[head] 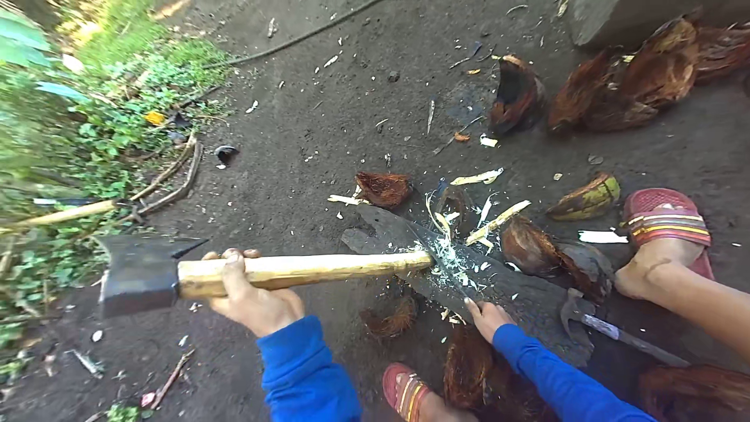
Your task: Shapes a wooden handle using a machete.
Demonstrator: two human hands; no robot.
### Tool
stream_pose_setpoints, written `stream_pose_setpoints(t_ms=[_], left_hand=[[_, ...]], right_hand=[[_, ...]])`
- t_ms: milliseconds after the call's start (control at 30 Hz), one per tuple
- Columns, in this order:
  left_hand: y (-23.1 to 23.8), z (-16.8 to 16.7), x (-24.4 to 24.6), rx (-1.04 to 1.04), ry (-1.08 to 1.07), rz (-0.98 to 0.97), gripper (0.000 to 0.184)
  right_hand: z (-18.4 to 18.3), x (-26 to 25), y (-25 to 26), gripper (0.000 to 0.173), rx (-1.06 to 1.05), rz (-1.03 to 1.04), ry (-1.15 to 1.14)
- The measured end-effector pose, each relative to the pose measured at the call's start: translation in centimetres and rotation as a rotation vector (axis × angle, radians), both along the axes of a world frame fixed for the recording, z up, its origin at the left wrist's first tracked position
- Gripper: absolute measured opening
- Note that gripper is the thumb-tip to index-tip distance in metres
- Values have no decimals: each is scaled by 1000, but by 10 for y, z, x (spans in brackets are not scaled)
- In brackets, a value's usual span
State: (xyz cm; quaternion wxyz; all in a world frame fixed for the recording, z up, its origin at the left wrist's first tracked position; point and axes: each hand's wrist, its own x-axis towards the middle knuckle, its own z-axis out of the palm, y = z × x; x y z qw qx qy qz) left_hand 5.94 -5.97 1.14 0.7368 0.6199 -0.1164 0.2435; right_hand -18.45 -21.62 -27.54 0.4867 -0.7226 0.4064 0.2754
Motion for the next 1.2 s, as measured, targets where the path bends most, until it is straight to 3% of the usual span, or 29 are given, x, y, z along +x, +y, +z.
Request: stream_pose_setpoints(t_ms=[133, 233, 300, 400, 467, 567, 633, 800, 900, 1200], left_hand=[[-12, -4, -14, -62, -88, -250, 34], [-22, -5, -26, -30, -61, -264, 44], [-23, -2, -26, 32, -89, -295, 40], [-30, 8, -26, 96, -90, -257, 51], [-39, 13, -23, 124, -65, -210, 56], [-56, 12, -15, 96, -32, -121, 48], [-61, 9, -10, 66, -28, -120, 53], [-62, 7, 1, 67, 17, -383, 43], [-66, 8, 9, 68, -10, -434, 41], [-67, 5, -37, 27, -76, -171, 47]], right_hand=[[-5, -4, -10, 78, 18, 4, -37], [-3, -4, -14, 72, -39, 52, -47], [3, 0, -15, 64, -104, 114, -47], [16, 14, -20, 48, -120, 131, -41], [17, 21, -22, 54, -99, 115, -35], [12, 22, -27, 56, -72, 110, -32], [10, 21, -29, 54, -73, 106, -28], [5, 12, -25, 49, -85, 104, -28], [-2, 6, -20, 54, -97, 116, -21], [-2, 0, -9, 48, -168, 194, 4]])
